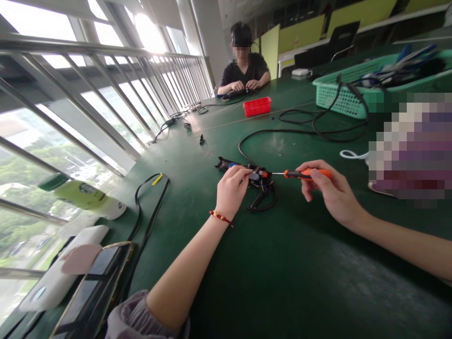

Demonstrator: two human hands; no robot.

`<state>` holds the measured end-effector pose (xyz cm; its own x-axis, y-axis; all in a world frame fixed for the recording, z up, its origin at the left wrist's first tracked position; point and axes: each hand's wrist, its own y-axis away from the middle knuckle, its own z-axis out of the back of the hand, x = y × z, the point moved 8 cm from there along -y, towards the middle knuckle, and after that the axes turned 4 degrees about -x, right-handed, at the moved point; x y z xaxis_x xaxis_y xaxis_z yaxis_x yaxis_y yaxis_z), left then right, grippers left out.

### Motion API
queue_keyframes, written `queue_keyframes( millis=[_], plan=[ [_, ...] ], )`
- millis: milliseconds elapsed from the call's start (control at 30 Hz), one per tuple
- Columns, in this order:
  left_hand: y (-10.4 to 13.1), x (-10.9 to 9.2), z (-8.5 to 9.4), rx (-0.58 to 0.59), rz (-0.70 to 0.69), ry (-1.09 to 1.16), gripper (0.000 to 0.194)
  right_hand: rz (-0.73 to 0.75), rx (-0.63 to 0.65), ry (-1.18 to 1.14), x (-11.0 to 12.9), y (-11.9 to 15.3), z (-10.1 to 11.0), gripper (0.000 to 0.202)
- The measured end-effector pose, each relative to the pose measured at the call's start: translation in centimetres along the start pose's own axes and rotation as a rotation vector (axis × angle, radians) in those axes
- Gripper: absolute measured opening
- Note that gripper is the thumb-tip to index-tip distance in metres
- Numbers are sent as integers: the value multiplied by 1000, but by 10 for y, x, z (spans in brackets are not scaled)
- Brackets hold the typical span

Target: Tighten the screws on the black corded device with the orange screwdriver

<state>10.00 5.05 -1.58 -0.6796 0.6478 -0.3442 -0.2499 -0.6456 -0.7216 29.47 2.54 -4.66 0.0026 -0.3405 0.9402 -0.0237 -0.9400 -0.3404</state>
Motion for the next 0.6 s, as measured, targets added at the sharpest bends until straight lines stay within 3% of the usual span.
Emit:
queue_keyframes(
  millis=[300,600],
  plan=[
    [2,-5,1,-28,-55,-72,16,-14,0,7,1,0,0,23],
    [2,-2,-1,11,-22,-121,17,-15,11,7,1,1,-1,24]
  ],
)
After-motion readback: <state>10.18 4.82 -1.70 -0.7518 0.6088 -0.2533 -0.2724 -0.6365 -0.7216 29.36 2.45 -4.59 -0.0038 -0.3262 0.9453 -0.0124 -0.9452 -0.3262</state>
